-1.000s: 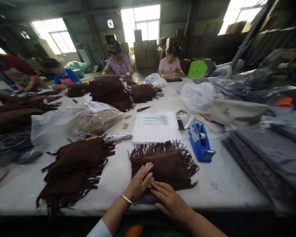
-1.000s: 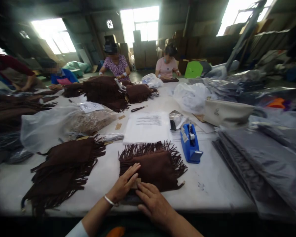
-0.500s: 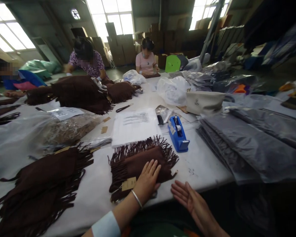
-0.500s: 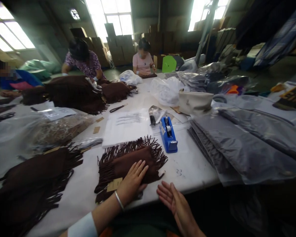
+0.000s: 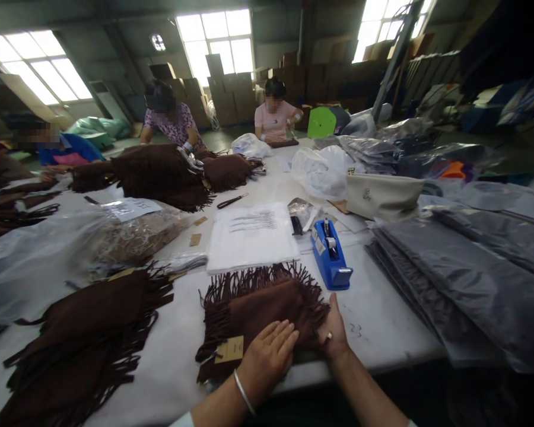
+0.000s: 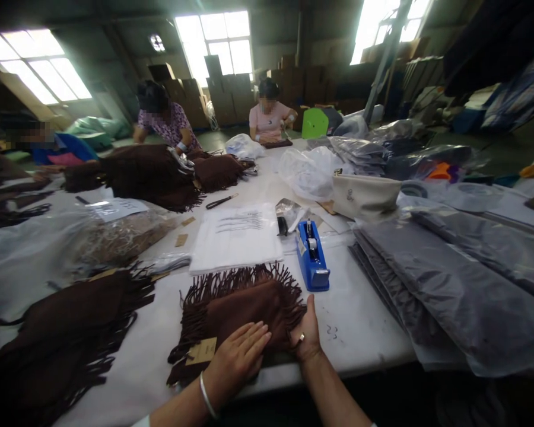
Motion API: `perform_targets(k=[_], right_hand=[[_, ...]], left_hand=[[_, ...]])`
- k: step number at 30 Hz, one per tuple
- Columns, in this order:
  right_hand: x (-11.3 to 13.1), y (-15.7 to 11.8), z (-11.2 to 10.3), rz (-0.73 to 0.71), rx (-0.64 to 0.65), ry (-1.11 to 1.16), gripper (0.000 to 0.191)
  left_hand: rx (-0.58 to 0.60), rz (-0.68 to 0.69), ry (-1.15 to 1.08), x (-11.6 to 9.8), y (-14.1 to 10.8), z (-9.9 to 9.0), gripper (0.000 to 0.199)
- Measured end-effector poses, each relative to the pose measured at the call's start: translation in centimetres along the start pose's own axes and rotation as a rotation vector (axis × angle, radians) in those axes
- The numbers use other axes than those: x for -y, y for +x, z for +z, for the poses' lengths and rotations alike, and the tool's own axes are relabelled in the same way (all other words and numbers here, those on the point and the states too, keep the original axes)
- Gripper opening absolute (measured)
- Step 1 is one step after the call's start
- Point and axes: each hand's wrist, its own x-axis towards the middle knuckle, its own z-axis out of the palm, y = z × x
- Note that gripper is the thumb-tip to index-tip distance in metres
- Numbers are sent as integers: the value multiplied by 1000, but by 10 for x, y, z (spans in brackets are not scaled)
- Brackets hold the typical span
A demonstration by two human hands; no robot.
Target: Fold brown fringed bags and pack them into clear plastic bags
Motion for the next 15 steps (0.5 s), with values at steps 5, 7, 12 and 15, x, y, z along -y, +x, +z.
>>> perform_targets(k=[5,7,12,15], right_hand=[[2,15,4,-263,53,-587,68],[-6,15,10,-290,141,-855,61],[-14,12,30,-334,297,-1458,67],[3,0,38,-333,502,-1379,58]], left_hand=[[-16,24,-5,4,-3,7,38],[-30,44,-24,3,-3,12,34],[-281,60,-131,-16,-7,12,16],[-401,65,-225,-14,-23,-15,15]])
